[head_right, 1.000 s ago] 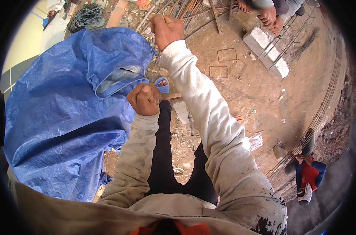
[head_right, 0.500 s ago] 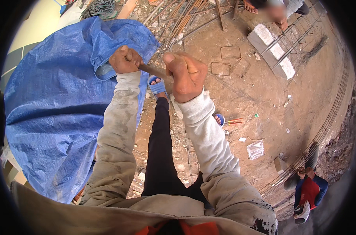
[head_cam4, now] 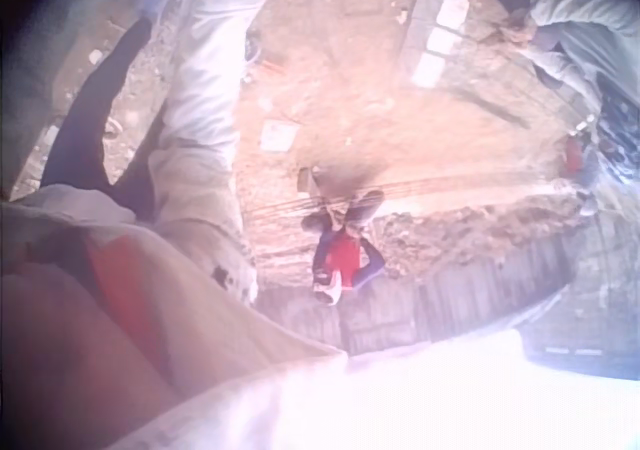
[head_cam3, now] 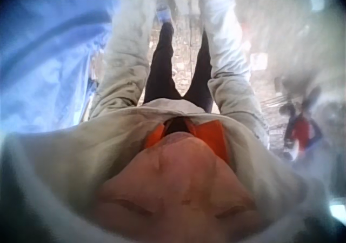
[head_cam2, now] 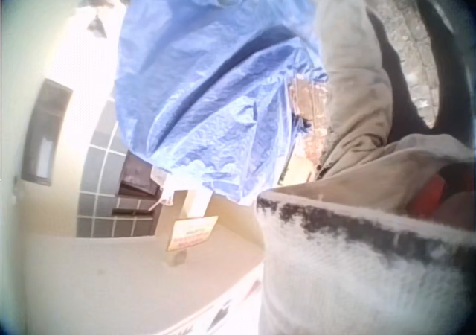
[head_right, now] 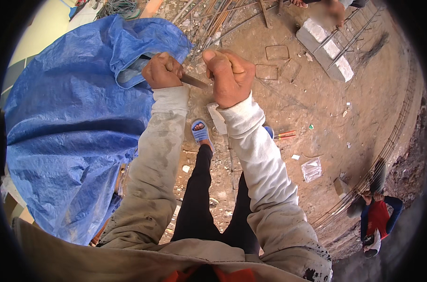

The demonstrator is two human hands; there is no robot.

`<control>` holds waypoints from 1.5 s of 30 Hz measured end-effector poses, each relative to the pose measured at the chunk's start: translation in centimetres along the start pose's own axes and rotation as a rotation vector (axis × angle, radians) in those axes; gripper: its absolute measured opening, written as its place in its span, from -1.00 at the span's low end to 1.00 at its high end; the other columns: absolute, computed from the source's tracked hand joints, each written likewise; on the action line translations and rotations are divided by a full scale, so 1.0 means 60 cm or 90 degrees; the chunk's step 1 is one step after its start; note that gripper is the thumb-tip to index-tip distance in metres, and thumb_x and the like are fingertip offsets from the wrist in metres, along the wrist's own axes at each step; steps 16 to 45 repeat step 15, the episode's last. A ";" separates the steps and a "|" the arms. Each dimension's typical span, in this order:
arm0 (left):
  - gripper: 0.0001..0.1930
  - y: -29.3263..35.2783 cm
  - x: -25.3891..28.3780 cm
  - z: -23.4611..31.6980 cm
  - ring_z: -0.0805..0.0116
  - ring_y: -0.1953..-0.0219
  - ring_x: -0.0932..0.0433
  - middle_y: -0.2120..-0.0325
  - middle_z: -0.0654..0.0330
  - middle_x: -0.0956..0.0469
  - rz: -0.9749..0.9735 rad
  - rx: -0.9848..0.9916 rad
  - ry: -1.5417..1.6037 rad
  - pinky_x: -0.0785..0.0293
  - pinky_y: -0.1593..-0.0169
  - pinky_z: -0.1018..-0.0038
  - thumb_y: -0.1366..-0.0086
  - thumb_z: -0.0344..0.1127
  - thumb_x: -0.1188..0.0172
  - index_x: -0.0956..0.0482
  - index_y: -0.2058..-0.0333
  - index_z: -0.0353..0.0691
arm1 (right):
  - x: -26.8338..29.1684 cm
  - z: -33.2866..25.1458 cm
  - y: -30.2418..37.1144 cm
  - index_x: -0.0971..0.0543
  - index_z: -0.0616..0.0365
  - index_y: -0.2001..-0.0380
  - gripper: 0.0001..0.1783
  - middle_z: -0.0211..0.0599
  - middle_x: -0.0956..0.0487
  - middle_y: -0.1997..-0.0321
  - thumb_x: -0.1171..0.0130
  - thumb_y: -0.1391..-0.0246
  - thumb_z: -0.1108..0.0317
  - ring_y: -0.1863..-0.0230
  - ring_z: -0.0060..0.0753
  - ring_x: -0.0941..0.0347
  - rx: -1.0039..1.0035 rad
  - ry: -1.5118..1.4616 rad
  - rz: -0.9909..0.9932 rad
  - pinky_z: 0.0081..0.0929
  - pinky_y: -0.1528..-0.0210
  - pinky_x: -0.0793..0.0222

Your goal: The person sits on the ground and uses pliers to twist wire ties around intersecting rebar rods, securing a rectangular rebar cage. The person repositions the cage and continues tying additional intersections before moving the finished cage aside.

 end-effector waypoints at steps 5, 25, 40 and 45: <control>-0.68 -0.001 0.021 0.006 0.46 0.82 -0.10 0.86 0.25 -0.15 -0.023 0.022 -0.015 -0.11 0.72 0.49 -0.07 -0.32 0.07 -0.16 0.81 -0.17 | -0.011 0.007 -0.008 -0.43 0.29 0.73 -0.68 -0.43 -0.36 0.72 -0.09 -0.02 0.34 0.65 -0.64 -0.20 0.013 -0.020 0.025 -0.60 0.58 -0.11; -0.67 -0.021 0.034 -0.022 0.44 0.83 -0.13 0.88 0.21 -0.17 -0.019 -0.034 -0.002 -0.08 0.72 0.52 -0.09 -0.31 0.07 -0.19 0.81 -0.20 | -0.031 0.011 -0.008 -0.41 0.26 0.75 -0.66 -0.42 -0.32 0.75 -0.08 -0.03 0.33 0.68 -0.63 -0.17 0.058 -0.003 0.003 -0.59 0.61 -0.08; -0.67 -0.021 0.034 -0.022 0.44 0.83 -0.13 0.88 0.21 -0.17 -0.019 -0.034 -0.002 -0.08 0.72 0.52 -0.09 -0.31 0.07 -0.19 0.81 -0.20 | -0.031 0.011 -0.008 -0.41 0.26 0.75 -0.66 -0.42 -0.32 0.75 -0.08 -0.03 0.33 0.68 -0.63 -0.17 0.058 -0.003 0.003 -0.59 0.61 -0.08; -0.67 -0.021 0.034 -0.022 0.44 0.83 -0.13 0.88 0.21 -0.17 -0.019 -0.034 -0.002 -0.08 0.72 0.52 -0.09 -0.31 0.07 -0.19 0.81 -0.20 | -0.031 0.011 -0.008 -0.41 0.26 0.75 -0.66 -0.42 -0.32 0.75 -0.08 -0.03 0.33 0.68 -0.63 -0.17 0.058 -0.003 0.003 -0.59 0.61 -0.08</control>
Point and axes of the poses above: each hand's wrist, its own y-axis away from the middle knuckle, its own x-axis out of the back of the hand, z = x × y, the point moved 6 cm from there along -y, towards the middle knuckle
